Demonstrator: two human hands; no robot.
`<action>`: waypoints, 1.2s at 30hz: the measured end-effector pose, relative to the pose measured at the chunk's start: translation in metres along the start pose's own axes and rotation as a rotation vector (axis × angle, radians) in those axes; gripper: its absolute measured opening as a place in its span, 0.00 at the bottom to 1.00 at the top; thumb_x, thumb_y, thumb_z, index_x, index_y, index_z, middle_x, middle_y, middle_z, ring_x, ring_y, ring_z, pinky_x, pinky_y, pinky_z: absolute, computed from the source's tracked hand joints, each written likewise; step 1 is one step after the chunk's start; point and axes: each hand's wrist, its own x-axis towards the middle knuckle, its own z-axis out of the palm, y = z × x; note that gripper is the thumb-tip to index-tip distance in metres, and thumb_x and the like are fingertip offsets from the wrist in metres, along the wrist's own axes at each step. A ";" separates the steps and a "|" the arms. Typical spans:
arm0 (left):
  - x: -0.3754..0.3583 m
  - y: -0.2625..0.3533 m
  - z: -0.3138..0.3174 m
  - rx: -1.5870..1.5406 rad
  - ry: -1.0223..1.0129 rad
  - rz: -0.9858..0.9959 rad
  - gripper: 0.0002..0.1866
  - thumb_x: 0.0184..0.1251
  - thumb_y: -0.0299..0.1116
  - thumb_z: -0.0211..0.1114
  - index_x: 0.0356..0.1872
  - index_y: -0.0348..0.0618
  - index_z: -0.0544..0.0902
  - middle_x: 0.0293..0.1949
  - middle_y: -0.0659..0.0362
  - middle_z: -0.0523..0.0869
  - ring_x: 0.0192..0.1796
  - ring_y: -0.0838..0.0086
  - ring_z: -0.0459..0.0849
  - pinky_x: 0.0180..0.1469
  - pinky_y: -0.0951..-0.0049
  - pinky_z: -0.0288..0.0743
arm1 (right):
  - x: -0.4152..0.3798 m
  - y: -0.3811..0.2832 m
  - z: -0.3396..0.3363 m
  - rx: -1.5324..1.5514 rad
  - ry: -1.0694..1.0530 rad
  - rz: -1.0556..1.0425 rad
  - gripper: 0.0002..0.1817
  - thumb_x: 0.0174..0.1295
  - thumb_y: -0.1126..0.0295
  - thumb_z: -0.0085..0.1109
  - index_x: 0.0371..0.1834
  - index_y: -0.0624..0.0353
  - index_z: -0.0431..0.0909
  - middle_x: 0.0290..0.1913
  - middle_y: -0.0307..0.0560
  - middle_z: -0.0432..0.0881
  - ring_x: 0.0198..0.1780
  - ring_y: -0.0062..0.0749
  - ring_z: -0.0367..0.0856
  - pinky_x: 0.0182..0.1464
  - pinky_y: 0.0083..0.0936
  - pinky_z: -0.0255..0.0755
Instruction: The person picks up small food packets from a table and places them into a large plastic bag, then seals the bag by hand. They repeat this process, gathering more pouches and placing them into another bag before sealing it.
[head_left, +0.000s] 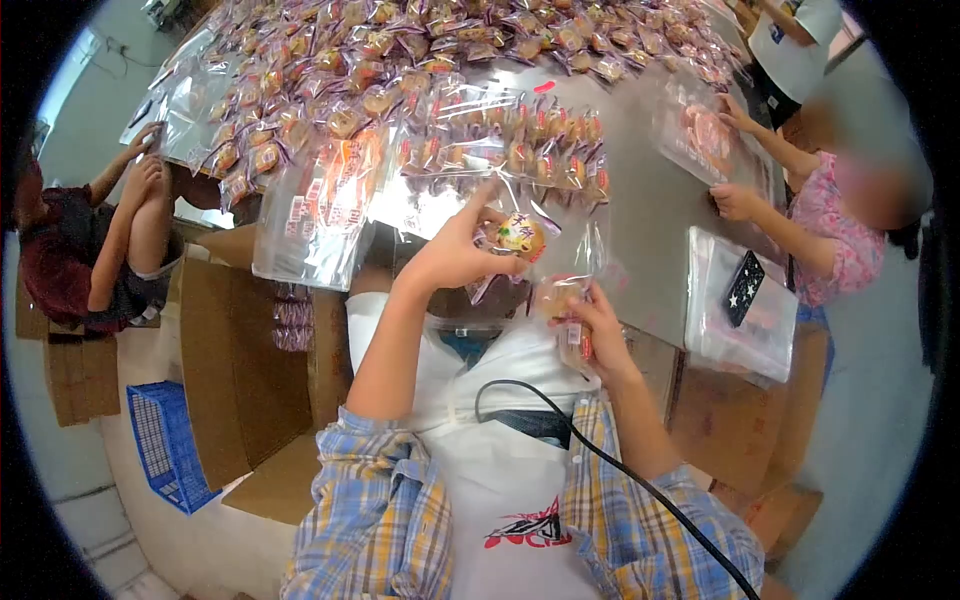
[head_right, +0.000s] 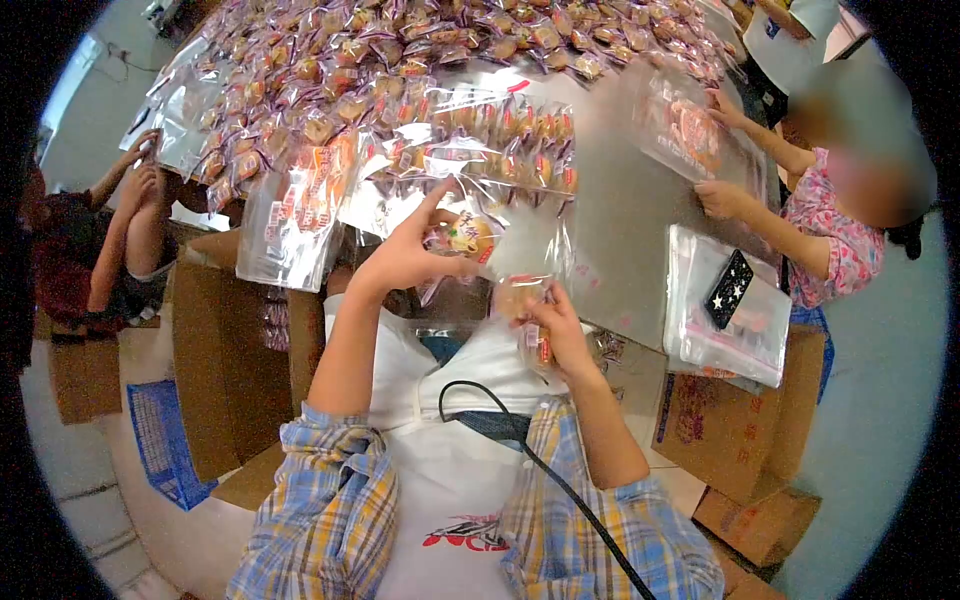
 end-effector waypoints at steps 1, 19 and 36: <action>0.002 -0.003 -0.003 0.035 -0.016 0.005 0.65 0.47 0.40 0.85 0.84 0.33 0.53 0.63 0.42 0.83 0.63 0.61 0.83 0.67 0.66 0.74 | 0.001 0.002 0.002 0.123 0.045 0.069 0.26 0.73 0.59 0.60 0.72 0.54 0.74 0.57 0.45 0.86 0.50 0.30 0.86 0.45 0.29 0.82; 0.038 -0.035 0.029 -0.161 -0.037 -0.061 0.66 0.53 0.39 0.81 0.85 0.32 0.42 0.61 0.42 0.83 0.52 0.69 0.85 0.57 0.72 0.77 | 0.061 -0.006 0.026 0.451 0.355 -0.211 0.16 0.71 0.70 0.63 0.60 0.55 0.77 0.52 0.43 0.85 0.50 0.30 0.86 0.49 0.31 0.82; 0.005 -0.050 0.027 0.655 0.208 0.564 0.44 0.40 0.34 0.79 0.69 0.46 0.78 0.71 0.55 0.78 0.73 0.49 0.74 0.74 0.49 0.70 | 0.060 -0.004 0.014 0.397 0.364 -0.266 0.22 0.77 0.58 0.59 0.68 0.56 0.72 0.56 0.43 0.84 0.50 0.31 0.86 0.49 0.34 0.83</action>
